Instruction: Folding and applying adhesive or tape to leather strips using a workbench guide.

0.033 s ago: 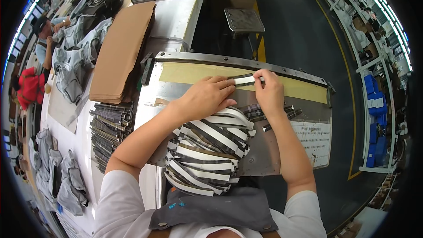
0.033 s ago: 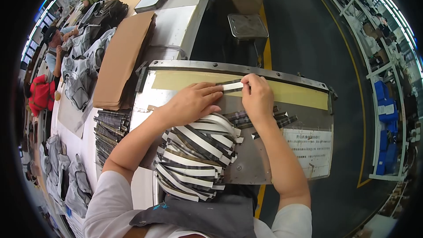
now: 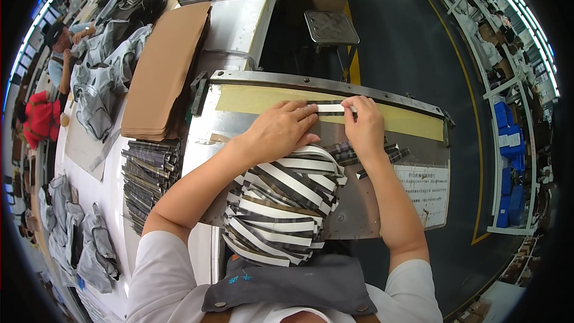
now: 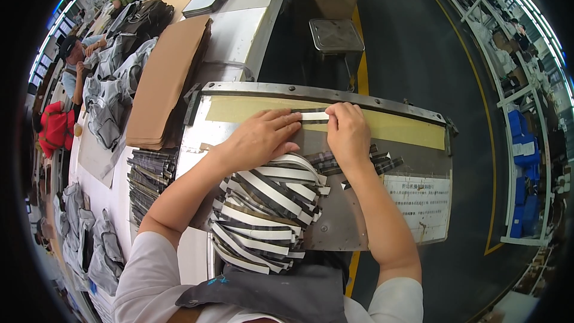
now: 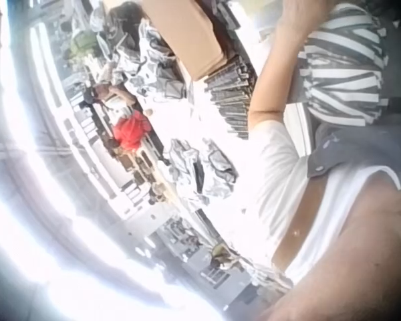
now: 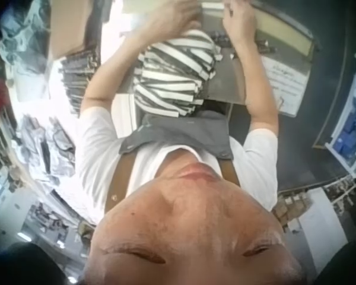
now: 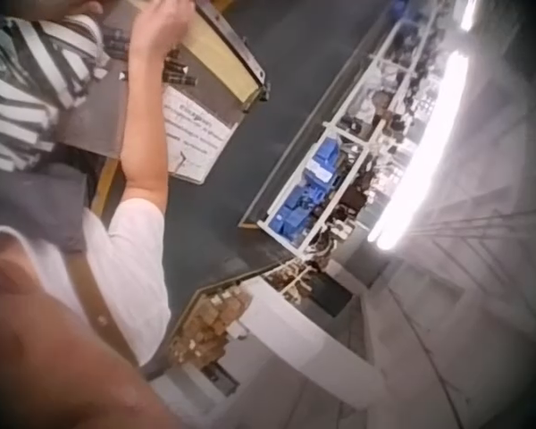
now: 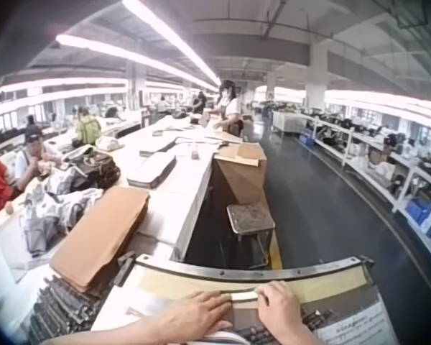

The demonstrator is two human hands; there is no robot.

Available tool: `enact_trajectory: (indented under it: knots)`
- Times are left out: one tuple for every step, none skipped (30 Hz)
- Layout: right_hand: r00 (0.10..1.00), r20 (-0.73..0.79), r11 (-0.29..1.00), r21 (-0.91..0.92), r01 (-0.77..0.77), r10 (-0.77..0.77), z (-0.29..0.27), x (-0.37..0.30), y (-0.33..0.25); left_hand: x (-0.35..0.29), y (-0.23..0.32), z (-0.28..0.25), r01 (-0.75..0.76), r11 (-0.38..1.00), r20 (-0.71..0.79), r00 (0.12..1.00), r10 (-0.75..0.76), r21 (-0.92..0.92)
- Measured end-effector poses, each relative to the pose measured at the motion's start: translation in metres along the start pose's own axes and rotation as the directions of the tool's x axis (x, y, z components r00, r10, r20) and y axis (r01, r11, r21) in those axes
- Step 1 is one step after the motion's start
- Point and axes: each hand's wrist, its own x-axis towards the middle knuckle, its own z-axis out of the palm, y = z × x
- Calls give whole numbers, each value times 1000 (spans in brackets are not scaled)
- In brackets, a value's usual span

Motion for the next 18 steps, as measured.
enact_trajectory:
  knots:
    - [998, -13, 995, -82, 62, -64, 0, 0, 0, 3, -2, -2, 12, 994, -20, 1000, -10, 112]
    - [992, -22, 979, -164, 122, -127, 1, 0, 0, 5, -5, -4, 27, 975, -41, 999, -18, 222]
    - [992, 57, 963, -242, 120, -110, -3, 0, -8, 2, -10, -2, 33, 958, -46, 999, -20, 285]
    - [992, 59, 964, -237, 124, -113, -2, 0, -14, -1, -13, 0, 38, 957, -45, 999, -26, 288]
    - [974, 66, 946, -230, 228, -218, -1, -1, -18, -4, -14, 2, 74, 955, -55, 997, -61, 287]
    - [946, 70, 916, -234, 325, -318, -2, -2, -19, -2, -14, 4, 103, 954, -68, 994, -87, 281]
    - [935, 146, 924, -163, 345, -323, -2, -6, -18, -1, -13, 7, 102, 954, -70, 994, -86, 282]
    - [935, 145, 924, -164, 345, -323, 1, -10, -17, 0, -10, 10, 140, 941, -67, 990, -126, 308]
    - [930, 186, 918, -184, 350, -318, 4, -13, -15, 2, -7, 12, 176, 926, -63, 984, -164, 334]
    - [923, 226, 912, -203, 356, -310, 6, -15, -15, 3, -6, 12, 174, 927, -61, 985, -162, 333]
    - [925, 225, 913, -203, 353, -308, 6, -16, -15, 4, -4, 11, 183, 932, -59, 983, -173, 313]
    - [920, 238, 904, -223, 364, -311, 6, -15, -16, 5, -4, 10, 195, 935, -57, 981, -187, 295]
    - [916, 251, 895, -243, 373, -314, 5, -15, -17, 4, -4, 11, 195, 935, -54, 981, -187, 296]
    - [916, 250, 896, -242, 372, -312, 4, -14, -19, 4, -5, 11, 173, 933, -67, 985, -160, 317]
    - [908, 268, 887, -248, 388, -322, 3, -13, -21, 3, -6, 11, 151, 929, -79, 988, -132, 337]
    - [899, 285, 878, -255, 405, -332, 3, -13, -22, 3, -7, 11, 150, 929, -76, 988, -132, 338]
    - [900, 284, 879, -254, 403, -331, 3, -13, -23, 2, -7, 11, 140, 929, -76, 990, -122, 343]
    - [899, 290, 876, -264, 404, -327, 3, -13, -22, 3, -7, 11, 130, 929, -75, 991, -110, 347]
